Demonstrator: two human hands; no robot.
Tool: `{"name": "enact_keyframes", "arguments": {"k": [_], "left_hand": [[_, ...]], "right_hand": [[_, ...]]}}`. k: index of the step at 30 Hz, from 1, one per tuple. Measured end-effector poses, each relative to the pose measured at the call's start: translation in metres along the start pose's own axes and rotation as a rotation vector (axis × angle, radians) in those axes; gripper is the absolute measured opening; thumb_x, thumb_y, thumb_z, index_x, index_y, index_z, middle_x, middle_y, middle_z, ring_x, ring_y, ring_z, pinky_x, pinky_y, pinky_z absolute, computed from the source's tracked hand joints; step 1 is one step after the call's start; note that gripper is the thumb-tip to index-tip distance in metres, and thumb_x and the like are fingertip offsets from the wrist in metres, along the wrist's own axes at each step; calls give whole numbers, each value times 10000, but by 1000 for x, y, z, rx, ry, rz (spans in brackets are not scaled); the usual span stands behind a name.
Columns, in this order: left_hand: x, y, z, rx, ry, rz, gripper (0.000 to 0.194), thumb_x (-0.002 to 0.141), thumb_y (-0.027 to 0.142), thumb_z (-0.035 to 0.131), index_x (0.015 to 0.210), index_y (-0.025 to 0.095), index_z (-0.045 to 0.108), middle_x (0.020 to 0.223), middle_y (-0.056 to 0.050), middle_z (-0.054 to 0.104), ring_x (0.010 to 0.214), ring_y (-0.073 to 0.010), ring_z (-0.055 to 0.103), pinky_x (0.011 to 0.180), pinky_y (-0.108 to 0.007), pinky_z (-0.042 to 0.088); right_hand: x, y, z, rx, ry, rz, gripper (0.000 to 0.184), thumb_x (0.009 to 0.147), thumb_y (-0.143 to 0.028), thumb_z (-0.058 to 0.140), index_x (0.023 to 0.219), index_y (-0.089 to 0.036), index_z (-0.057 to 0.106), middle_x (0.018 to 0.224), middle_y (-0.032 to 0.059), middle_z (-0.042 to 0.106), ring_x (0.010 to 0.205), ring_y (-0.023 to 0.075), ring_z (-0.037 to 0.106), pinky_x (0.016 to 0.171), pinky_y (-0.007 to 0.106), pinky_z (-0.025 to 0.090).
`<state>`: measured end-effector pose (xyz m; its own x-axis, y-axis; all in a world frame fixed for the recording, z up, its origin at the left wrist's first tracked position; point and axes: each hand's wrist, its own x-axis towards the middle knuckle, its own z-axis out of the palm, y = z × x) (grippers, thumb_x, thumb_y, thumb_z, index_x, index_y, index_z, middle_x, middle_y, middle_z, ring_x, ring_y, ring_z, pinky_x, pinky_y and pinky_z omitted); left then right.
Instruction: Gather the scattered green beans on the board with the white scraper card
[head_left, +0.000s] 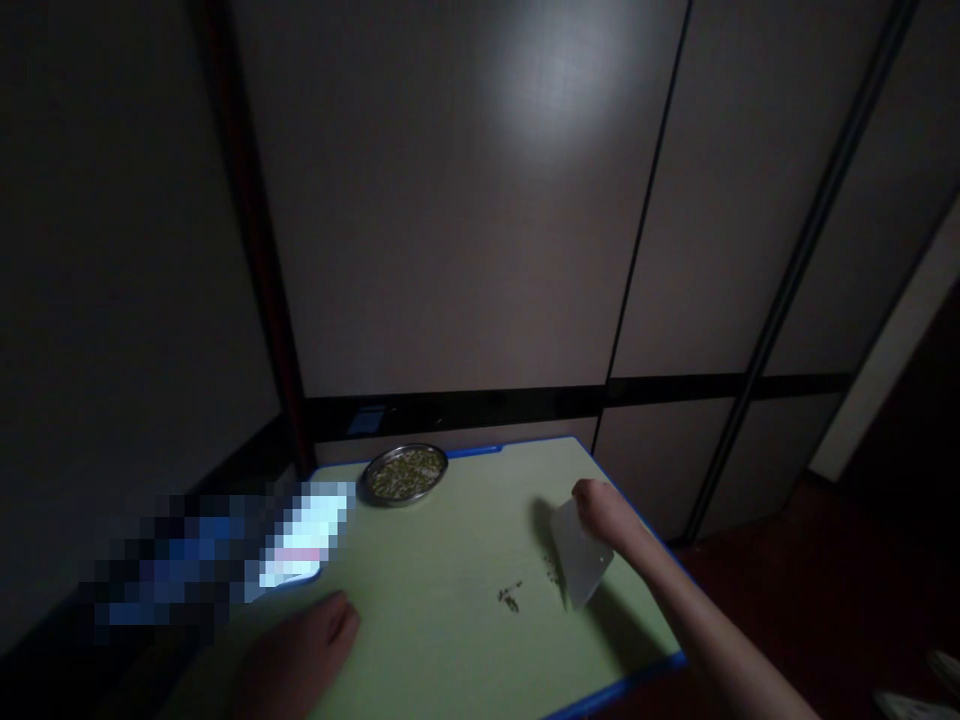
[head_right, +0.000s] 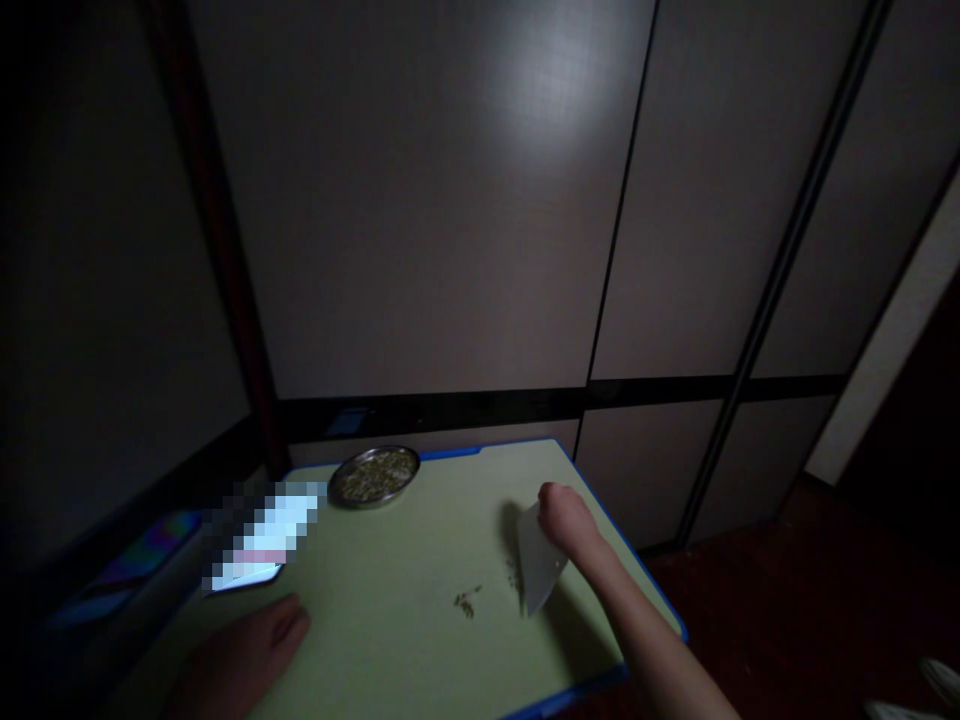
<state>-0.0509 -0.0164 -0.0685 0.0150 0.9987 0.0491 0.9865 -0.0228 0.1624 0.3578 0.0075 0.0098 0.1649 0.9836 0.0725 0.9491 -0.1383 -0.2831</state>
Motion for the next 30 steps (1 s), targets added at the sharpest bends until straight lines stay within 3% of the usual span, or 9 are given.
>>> {"name": "enact_keyframes", "arguments": {"k": [14,23,27,30], "left_hand": [[-1,0,3,-18,29,5,294,876,351,331,687,219,515,648,-5,611,587,-138,537,553,-264,219],[0,0,4,-3,39,-7,288,869,343,333,686,218,515,643,-11,604,588,-144,529,556,-270,215],[0,2,1,-11,19,-3,280,864,347,342,682,218,512,652,-9,610,597,-143,534,555,-269,214],[-1,3,-1,-7,13,-7,285,865,352,340,677,217,505,650,-7,606,588,-139,527,554,-266,213]], "right_hand": [[1,10,16,-68,28,2,282,852,-139,430,954,-150,692,932,162,715,978,227,645,769,244,391],[-2,-12,28,-44,65,-42,295,851,-144,432,994,-161,690,928,147,722,956,218,656,768,247,407],[-1,-25,21,-32,92,-73,290,876,-185,426,1037,-189,668,951,118,720,951,206,654,756,242,409],[3,-25,2,-37,121,-93,284,912,-244,413,1093,-201,628,974,104,711,952,198,647,755,242,403]]}}
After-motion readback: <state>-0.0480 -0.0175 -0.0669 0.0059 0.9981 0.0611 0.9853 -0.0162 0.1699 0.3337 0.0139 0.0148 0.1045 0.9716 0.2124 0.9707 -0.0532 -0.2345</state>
